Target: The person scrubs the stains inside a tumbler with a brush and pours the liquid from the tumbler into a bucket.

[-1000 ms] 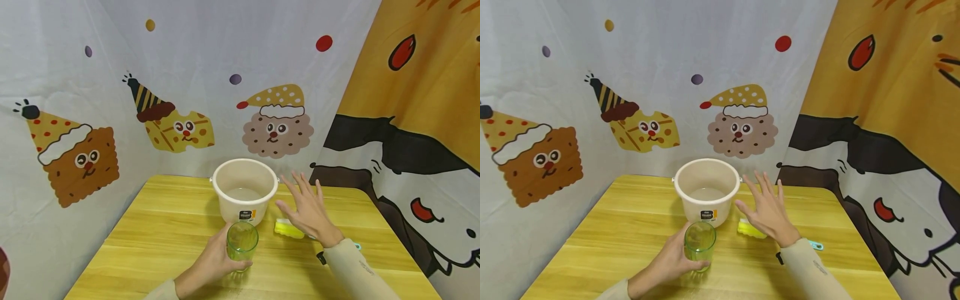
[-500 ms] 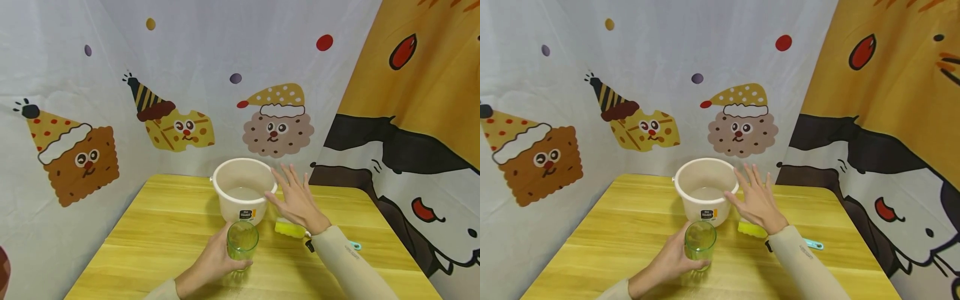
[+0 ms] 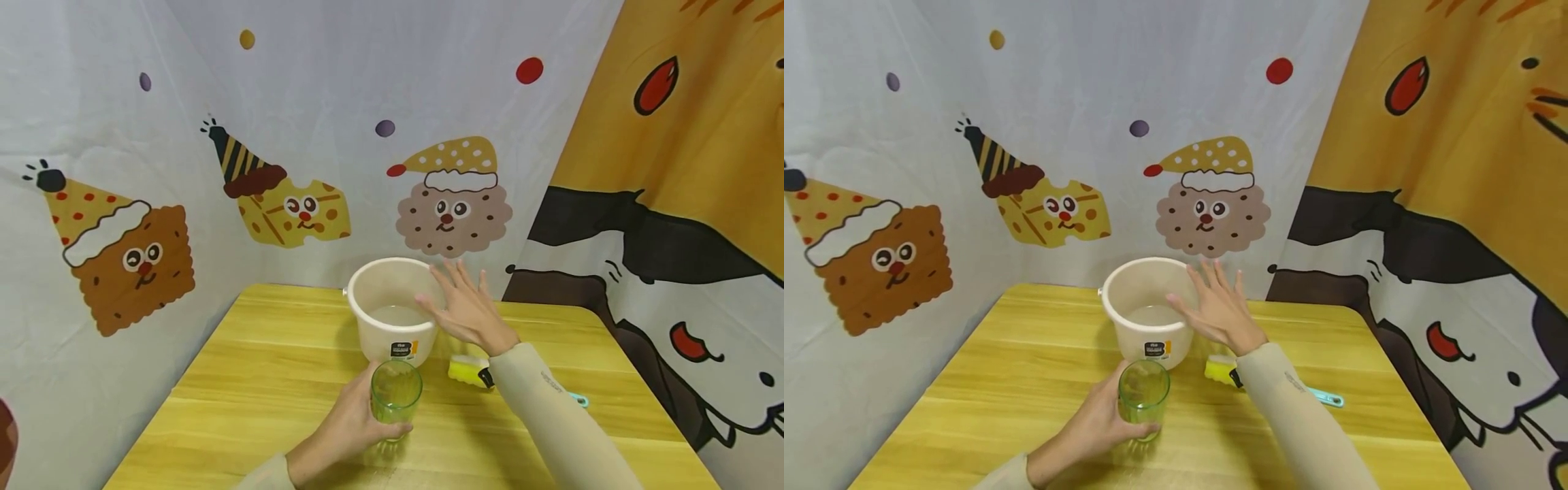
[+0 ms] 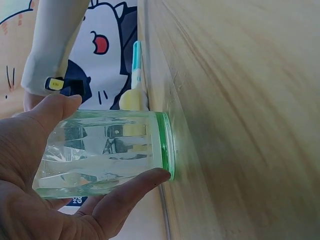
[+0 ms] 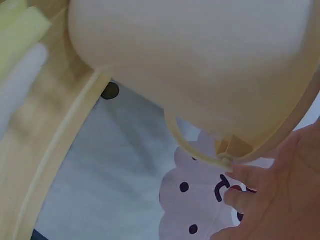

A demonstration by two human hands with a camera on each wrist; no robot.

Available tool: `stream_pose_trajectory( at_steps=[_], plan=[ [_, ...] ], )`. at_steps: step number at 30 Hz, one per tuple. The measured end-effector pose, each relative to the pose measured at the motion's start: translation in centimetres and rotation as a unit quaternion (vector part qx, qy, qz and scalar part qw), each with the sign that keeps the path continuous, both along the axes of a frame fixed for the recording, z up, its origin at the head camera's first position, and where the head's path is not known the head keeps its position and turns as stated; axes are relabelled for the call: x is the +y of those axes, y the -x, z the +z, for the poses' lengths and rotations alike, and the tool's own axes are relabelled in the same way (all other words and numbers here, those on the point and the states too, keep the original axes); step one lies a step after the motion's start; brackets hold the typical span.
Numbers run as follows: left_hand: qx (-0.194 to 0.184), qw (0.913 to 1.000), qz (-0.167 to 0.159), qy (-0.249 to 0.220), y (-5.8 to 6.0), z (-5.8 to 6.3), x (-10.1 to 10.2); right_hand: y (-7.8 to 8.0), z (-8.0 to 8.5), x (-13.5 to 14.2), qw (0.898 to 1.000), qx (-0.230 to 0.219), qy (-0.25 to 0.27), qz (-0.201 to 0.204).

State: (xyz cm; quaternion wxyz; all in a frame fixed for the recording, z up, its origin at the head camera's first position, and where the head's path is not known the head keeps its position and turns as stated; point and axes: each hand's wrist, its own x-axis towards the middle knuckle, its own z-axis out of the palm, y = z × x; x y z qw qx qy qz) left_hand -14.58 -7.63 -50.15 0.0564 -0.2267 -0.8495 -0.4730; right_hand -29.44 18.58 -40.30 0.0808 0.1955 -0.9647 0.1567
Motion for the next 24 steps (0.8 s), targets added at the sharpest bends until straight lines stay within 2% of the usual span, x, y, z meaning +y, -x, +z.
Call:
stream_pose_trajectory(
  at_steps=[4, 8, 24],
  plan=[
    [-0.001, 1.0, -0.003, 0.005, -0.15, -0.06, 0.03, 0.01, 0.12, -0.43, 0.999, -0.038, 0.004, -0.002],
    [-0.004, 0.9999, -0.007, 0.006, -0.26, -0.05, 0.03, 0.03, 0.0, -0.45, 0.999, -0.054, -0.001, -0.004],
    [-0.017, 0.9998, -0.004, 0.004, -0.11, 0.22, -0.17, 0.35, -0.37, -0.62, 0.999, -0.037, 0.007, 0.002]
  ],
)
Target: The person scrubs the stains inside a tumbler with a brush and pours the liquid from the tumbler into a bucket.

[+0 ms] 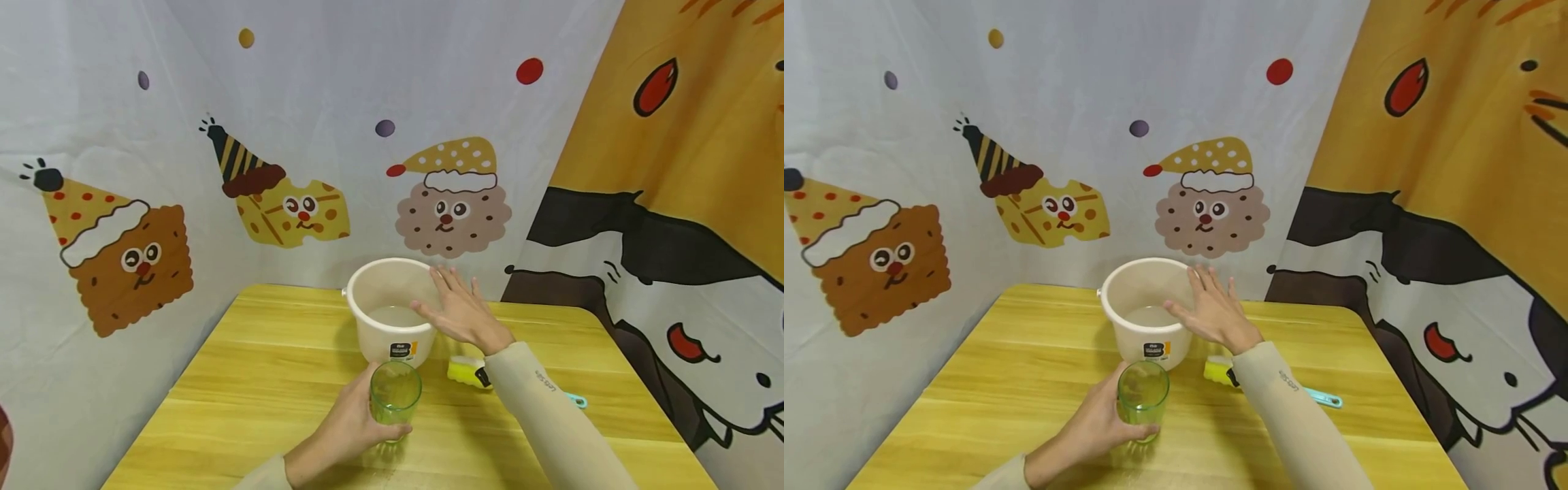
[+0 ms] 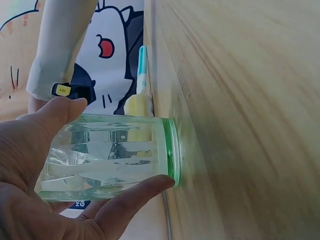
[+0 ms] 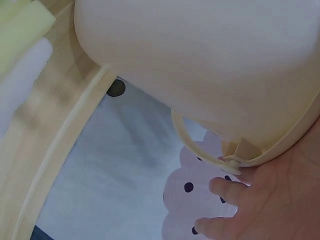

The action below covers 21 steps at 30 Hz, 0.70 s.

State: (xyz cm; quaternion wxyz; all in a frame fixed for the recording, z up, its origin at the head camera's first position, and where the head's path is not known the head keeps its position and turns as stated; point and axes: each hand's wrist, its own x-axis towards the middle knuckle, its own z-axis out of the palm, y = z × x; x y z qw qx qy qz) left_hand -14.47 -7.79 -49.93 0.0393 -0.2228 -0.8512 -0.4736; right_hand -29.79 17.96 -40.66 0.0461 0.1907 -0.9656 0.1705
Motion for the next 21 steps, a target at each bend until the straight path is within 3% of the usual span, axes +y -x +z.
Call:
stream_pose_trajectory(
  at_steps=[15, 21],
  plan=[
    [-0.004, 0.9999, 0.002, -0.014, 0.0, 0.0, 0.0, -0.1, -0.1, -0.1, 1.0, 0.0, -0.003, 0.0],
    [-0.002, 1.0, 0.003, -0.006, -0.1, 1.4, -0.2, -0.1, -0.1, 0.0, 1.0, 0.005, -0.005, 0.001]
  ],
)
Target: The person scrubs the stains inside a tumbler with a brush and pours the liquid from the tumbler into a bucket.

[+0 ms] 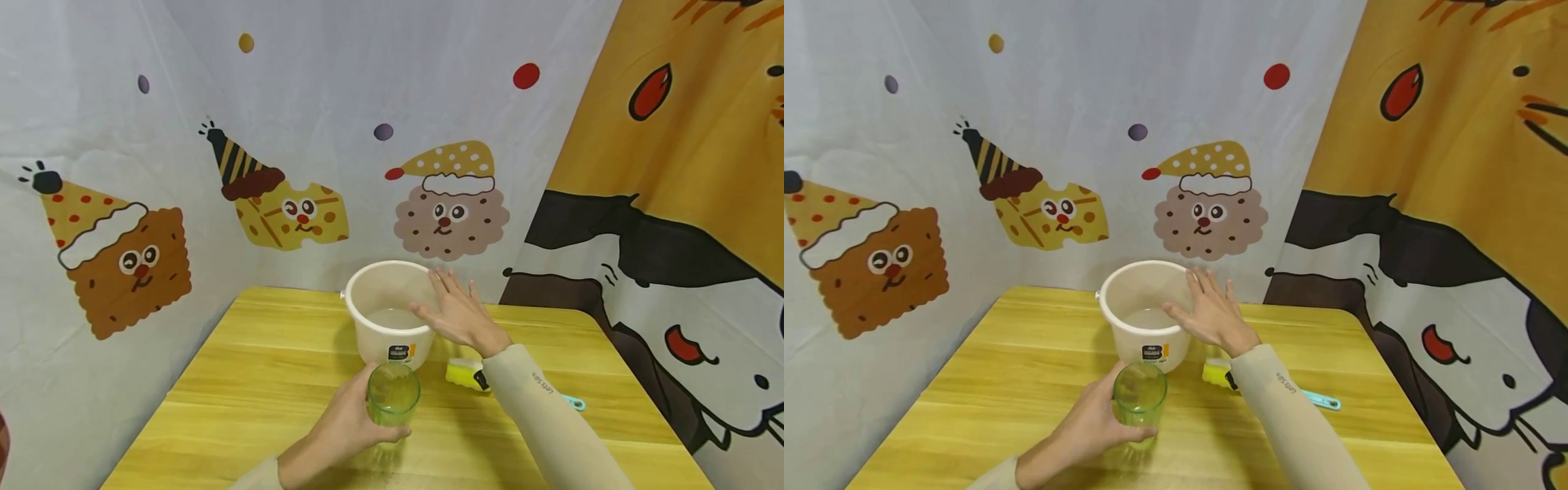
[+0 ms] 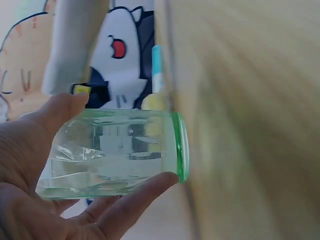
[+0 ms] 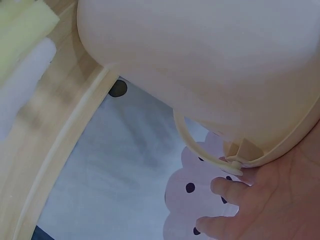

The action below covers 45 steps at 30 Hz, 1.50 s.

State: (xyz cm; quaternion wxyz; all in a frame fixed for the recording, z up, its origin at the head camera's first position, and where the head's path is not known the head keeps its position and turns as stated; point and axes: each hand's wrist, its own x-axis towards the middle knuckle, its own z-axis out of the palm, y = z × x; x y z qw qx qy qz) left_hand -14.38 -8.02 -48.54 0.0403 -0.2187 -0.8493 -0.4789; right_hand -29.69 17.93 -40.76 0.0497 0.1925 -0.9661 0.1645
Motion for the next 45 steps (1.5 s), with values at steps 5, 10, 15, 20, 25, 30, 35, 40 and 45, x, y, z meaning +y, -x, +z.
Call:
stream_pose_trajectory(
  at_steps=[5, 10, 15, 20, 25, 30, 35, 40, 45],
  plan=[
    [0.021, 0.9996, 0.015, 0.006, 0.2, 2.5, -0.5, 0.1, 0.0, 0.0, 1.0, -0.002, 0.0, -0.001],
    [0.022, 0.9992, 0.034, -0.002, 0.7, 5.1, -1.4, 0.1, 0.1, 0.0, 1.0, -0.001, -0.001, 0.001],
    [0.045, 0.9978, 0.047, -0.013, 1.5, 7.2, -2.3, 0.0, 0.0, 0.0, 1.0, -0.006, 0.004, 0.003],
    [0.088, 0.9937, 0.069, 0.008, 2.8, 8.9, -3.1, 0.0, 0.0, -0.1, 1.0, -0.008, 0.007, 0.003],
    [0.112, 0.9886, 0.095, 0.033, 4.3, 10.4, -3.8, 0.1, -0.1, 0.0, 1.0, -0.004, 0.004, 0.003],
    [0.12, 0.9842, 0.117, 0.058, 5.6, 11.7, -4.2, 0.0, -0.1, 0.0, 1.0, -0.004, 0.008, 0.004],
    [0.126, 0.9804, 0.13, 0.076, 6.8, 12.8, -4.4, 0.0, -0.2, 0.0, 1.0, -0.008, 0.009, 0.004],
    [0.132, 0.9759, 0.141, 0.102, 8.1, 13.5, -4.5, 0.0, -0.3, 0.1, 1.0, -0.009, 0.014, 0.005],
    [0.156, 0.9621, 0.163, 0.154, 9.1, 14.4, -4.6, 0.0, -0.2, 0.1, 1.0, -0.008, 0.016, 0.003]
  ],
)
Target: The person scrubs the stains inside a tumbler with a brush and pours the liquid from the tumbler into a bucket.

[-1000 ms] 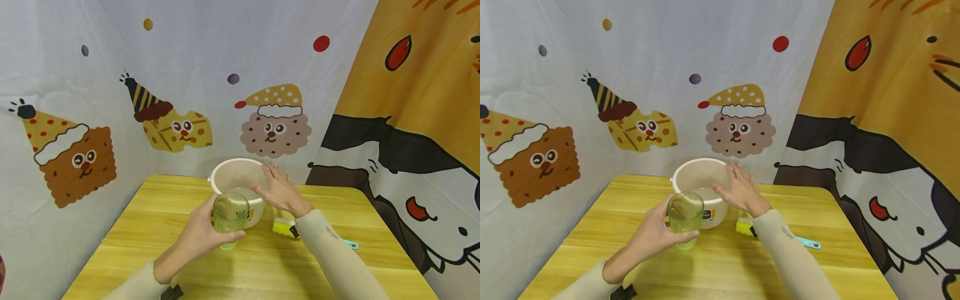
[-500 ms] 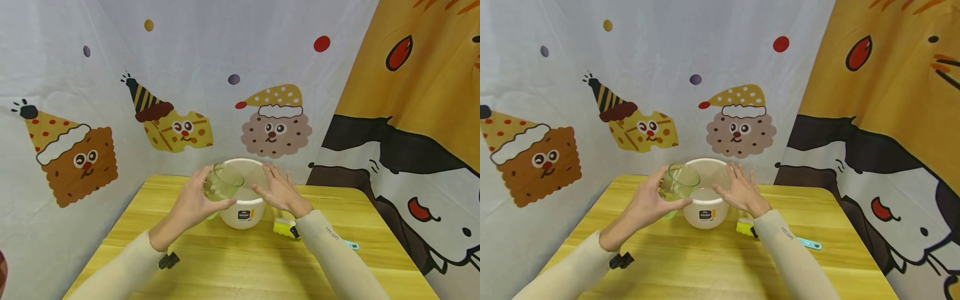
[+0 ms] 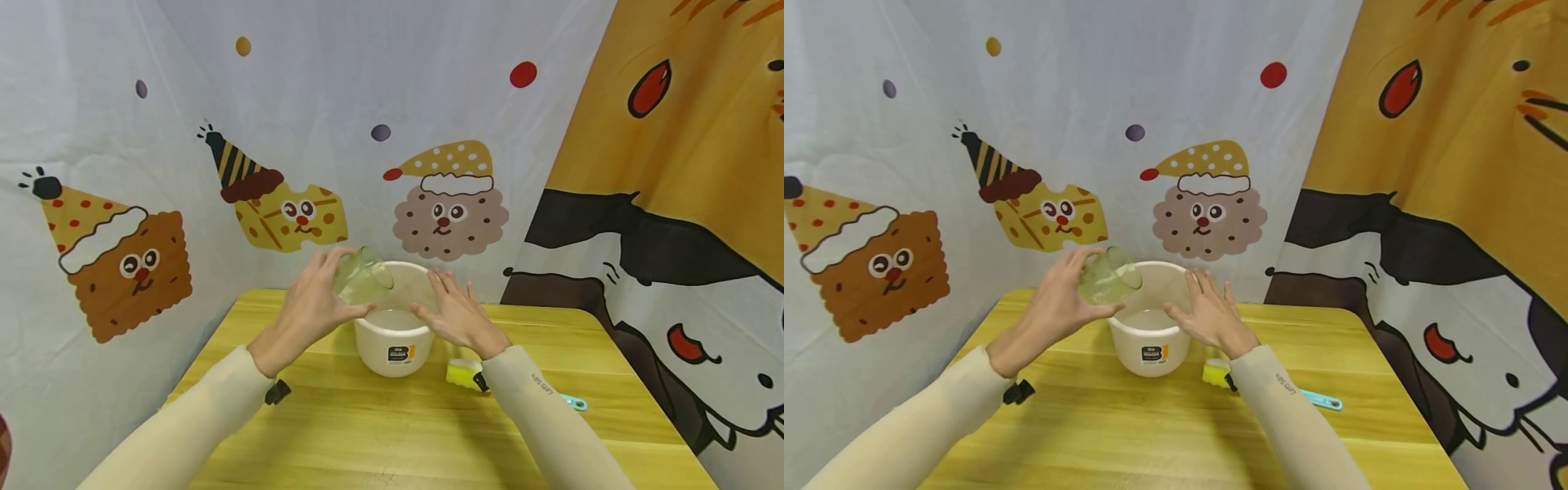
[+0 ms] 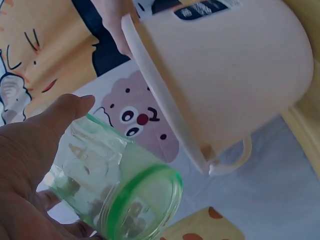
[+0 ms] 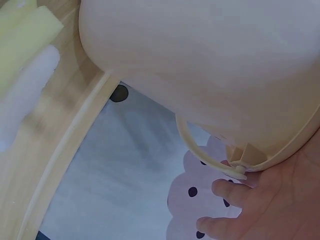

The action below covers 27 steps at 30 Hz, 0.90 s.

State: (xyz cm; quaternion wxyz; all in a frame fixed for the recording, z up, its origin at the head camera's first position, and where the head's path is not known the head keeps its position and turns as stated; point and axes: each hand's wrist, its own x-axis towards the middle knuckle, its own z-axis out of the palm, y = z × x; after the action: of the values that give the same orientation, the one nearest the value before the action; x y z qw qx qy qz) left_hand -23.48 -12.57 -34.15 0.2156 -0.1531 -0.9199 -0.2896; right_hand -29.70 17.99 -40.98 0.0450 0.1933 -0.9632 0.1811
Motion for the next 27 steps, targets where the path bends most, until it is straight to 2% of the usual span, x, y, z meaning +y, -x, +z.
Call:
stream_pose_trajectory(
  at_steps=[5, 8, 19, 23, 27],
  plan=[
    [0.042, 0.9981, 0.013, 0.044, 1.0, 0.6, 0.1, 0.0, 0.0, 0.0, 1.0, -0.002, -0.002, -0.002],
    [0.055, 0.9967, 0.017, 0.057, 1.3, 0.8, 0.2, 0.0, -0.1, 0.0, 1.0, -0.005, -0.002, -0.003],
    [0.057, 0.9932, 0.021, 0.099, 2.5, 0.9, 0.8, 0.0, 0.0, 0.0, 1.0, 0.0, 0.004, -0.001],
    [0.065, 0.9876, 0.025, 0.141, 3.0, 0.7, 1.0, 0.1, -0.1, 0.0, 1.0, -0.001, 0.005, -0.001],
    [0.09, 0.9777, 0.026, 0.188, 3.4, 0.5, 1.2, 0.0, -0.1, 0.0, 1.0, -0.005, 0.006, -0.002]
  ],
)
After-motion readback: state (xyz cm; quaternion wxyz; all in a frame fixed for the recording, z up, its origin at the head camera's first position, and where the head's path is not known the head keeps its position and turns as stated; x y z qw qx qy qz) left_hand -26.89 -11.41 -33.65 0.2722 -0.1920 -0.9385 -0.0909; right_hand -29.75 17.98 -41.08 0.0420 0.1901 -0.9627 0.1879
